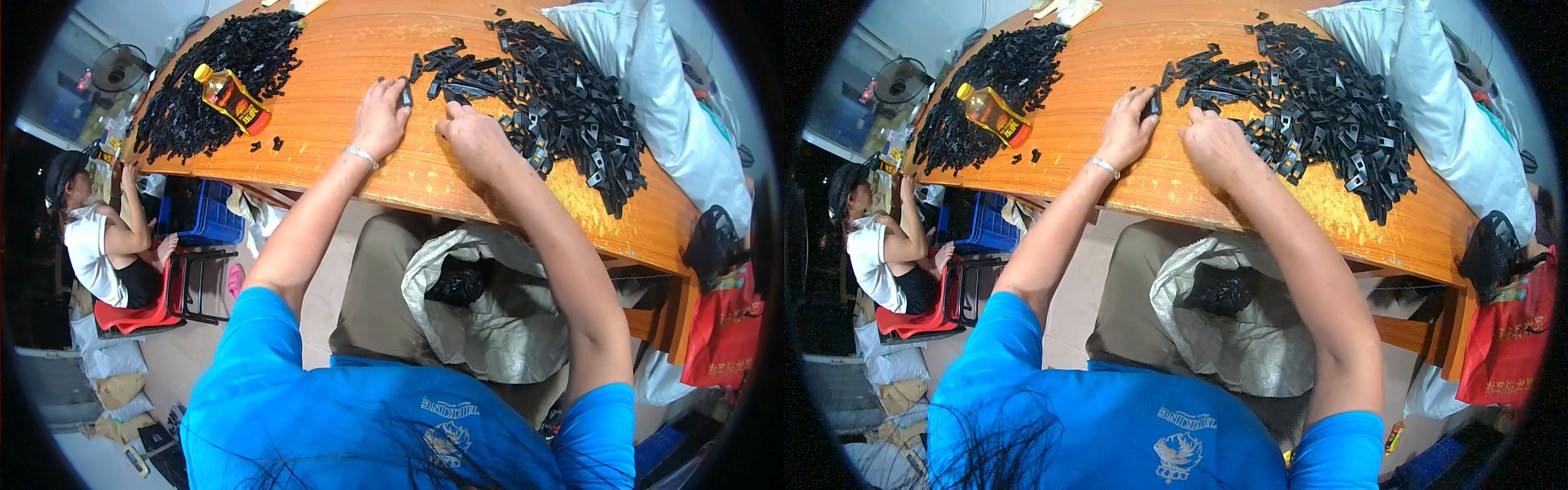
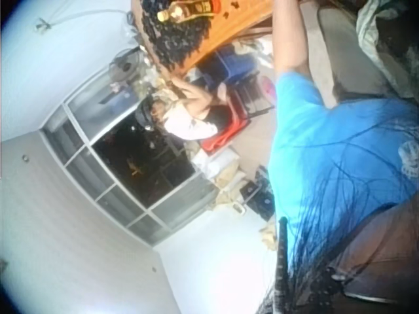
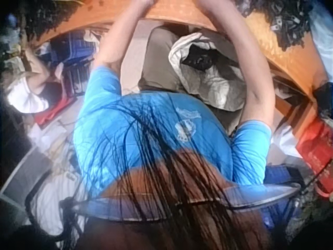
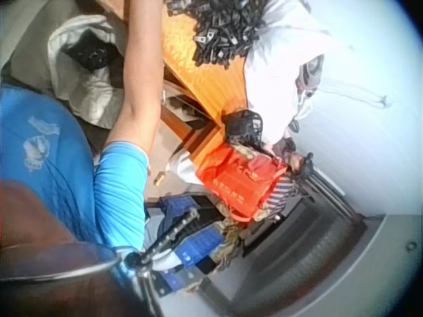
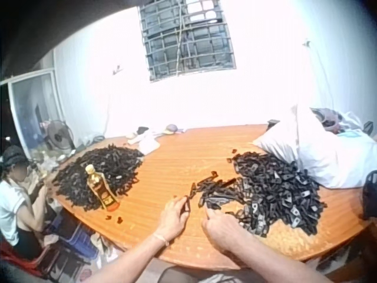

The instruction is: The person assembles small black plastic components by fitting them together by hand and drops the assembled pieces into a bag.

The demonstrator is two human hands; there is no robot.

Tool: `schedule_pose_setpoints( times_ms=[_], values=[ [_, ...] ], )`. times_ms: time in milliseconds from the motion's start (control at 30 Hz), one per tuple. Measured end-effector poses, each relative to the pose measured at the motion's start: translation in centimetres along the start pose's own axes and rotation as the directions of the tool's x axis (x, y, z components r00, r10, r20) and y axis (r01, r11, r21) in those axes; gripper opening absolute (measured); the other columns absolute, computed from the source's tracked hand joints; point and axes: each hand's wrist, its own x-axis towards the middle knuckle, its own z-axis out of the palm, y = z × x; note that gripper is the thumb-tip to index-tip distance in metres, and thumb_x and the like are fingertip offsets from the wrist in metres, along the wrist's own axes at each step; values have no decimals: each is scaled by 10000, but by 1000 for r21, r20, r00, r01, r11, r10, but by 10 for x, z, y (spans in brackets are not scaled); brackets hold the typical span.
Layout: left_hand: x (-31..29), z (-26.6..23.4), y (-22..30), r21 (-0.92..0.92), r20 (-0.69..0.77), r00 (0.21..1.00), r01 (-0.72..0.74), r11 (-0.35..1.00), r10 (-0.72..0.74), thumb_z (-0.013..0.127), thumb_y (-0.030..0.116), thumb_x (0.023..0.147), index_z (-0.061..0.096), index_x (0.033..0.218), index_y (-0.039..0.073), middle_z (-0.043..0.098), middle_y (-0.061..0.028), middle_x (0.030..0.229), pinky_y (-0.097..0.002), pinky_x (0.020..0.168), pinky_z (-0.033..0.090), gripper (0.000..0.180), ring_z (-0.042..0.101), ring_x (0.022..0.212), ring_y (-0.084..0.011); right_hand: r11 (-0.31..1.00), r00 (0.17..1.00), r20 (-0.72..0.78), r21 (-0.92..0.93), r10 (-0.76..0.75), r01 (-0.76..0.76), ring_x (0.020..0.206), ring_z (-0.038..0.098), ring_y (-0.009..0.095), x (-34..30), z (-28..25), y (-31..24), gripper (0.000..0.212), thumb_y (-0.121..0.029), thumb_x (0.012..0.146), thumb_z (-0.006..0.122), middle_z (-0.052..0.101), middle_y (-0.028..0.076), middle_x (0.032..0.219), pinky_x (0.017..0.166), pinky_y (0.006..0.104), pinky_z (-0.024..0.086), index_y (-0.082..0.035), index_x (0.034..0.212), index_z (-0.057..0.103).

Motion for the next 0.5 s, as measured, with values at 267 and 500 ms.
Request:
schedule_pose_setpoints(
  times_ms=[267, 500],
  values=[
    [-48, -21, 66, -314, 7, 987, -151, 938, 161, 735, -19, 866, 583, 1425, 32, 598, -217, 1432, -464, 1130, 480, 582, 577, 1324, -428, 909, 953, -129, 356, 276, -215, 921, 726, 372, -53, -21, -2, 245, -115, 878, 774, 690, 182, 1059, 803, 469, 588, -3, 1079, 690],
    [-55, -31, 62, -79, -96, 985, -154, 985, 146, 830, 82, 821, 749, 1107, 49, 652, -159, 1184, -441, 976, 511, 299, 603, 1110, -371, 768, 869, -217, 592, 445, -246, 893, 730, 314, -91, -17, -26, 190, -95, 859, 743, 732, 136, 1011, 812, 392, 588, -40, 1041, 754]
  ],
)
